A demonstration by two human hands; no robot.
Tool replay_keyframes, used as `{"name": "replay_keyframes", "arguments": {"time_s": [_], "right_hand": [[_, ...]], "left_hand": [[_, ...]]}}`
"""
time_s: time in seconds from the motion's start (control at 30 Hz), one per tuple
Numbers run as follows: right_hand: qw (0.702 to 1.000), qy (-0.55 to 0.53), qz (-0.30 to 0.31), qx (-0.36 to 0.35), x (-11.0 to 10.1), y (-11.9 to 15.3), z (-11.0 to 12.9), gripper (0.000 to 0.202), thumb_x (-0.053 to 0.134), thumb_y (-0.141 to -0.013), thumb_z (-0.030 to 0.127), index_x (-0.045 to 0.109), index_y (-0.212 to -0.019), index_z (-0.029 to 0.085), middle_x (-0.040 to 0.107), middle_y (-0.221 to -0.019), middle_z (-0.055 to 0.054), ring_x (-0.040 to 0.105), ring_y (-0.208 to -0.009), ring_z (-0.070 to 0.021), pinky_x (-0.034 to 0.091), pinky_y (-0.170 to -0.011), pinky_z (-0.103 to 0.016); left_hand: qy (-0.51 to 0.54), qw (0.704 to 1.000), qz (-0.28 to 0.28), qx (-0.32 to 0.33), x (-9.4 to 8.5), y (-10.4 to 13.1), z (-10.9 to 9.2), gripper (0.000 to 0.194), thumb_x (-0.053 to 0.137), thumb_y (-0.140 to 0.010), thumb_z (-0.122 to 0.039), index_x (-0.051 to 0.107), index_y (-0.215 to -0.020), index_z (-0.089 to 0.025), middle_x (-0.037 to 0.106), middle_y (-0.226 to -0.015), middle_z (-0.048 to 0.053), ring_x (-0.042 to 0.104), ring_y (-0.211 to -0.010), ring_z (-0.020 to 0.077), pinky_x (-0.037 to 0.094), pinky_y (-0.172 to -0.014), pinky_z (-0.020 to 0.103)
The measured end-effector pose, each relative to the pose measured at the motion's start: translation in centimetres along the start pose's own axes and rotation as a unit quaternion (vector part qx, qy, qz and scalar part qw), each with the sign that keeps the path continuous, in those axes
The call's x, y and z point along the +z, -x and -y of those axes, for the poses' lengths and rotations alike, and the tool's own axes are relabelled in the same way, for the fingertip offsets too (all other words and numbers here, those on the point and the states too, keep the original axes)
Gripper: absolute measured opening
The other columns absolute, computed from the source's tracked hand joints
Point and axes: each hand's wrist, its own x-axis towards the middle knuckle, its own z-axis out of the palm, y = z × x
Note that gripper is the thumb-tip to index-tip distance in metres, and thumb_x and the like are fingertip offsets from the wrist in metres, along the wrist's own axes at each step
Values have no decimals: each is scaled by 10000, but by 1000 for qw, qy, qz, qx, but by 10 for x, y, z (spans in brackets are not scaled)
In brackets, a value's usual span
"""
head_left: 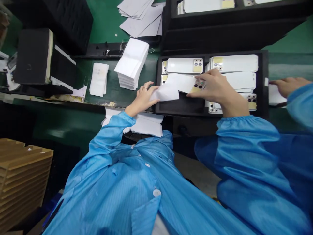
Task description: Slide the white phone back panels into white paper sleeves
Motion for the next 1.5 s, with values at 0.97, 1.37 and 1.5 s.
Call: {"name": "replay_keyframes", "arguments": {"time_s": [0.97,1.37,1.5], "right_hand": [[972,-169,-147,66,8,203,36,841,922,-873,567,764,-1584,145,790,-1494,-194,767,-1308,-363,631,-1153,-508],[974,-189,-12,121,-9,193,40,714,882,-919,514,811,-1548,183,836,-1475,-143,767,-1200,-299,605,-1051,-422],[973,-192,4,127,-14,182,33,646,877,-938,476,834,-1512,183,832,-1491,-142,752,-1237,-298,580,-1122,-428]], "left_hand": [[52,986,-145,65,45,-2,-44,183,740,-1137,-178,862,-1224,-284,917,-1214,32,852,-1139,225,676,-1031,367],[117,976,-140,118,65,19,-24,315,648,-1117,-93,846,-1321,-230,894,-1328,71,846,-1254,214,680,-1133,371],[136,968,-147,153,73,20,-14,301,613,-1161,-143,846,-1342,-208,896,-1312,91,850,-1250,212,693,-1121,383]]}}
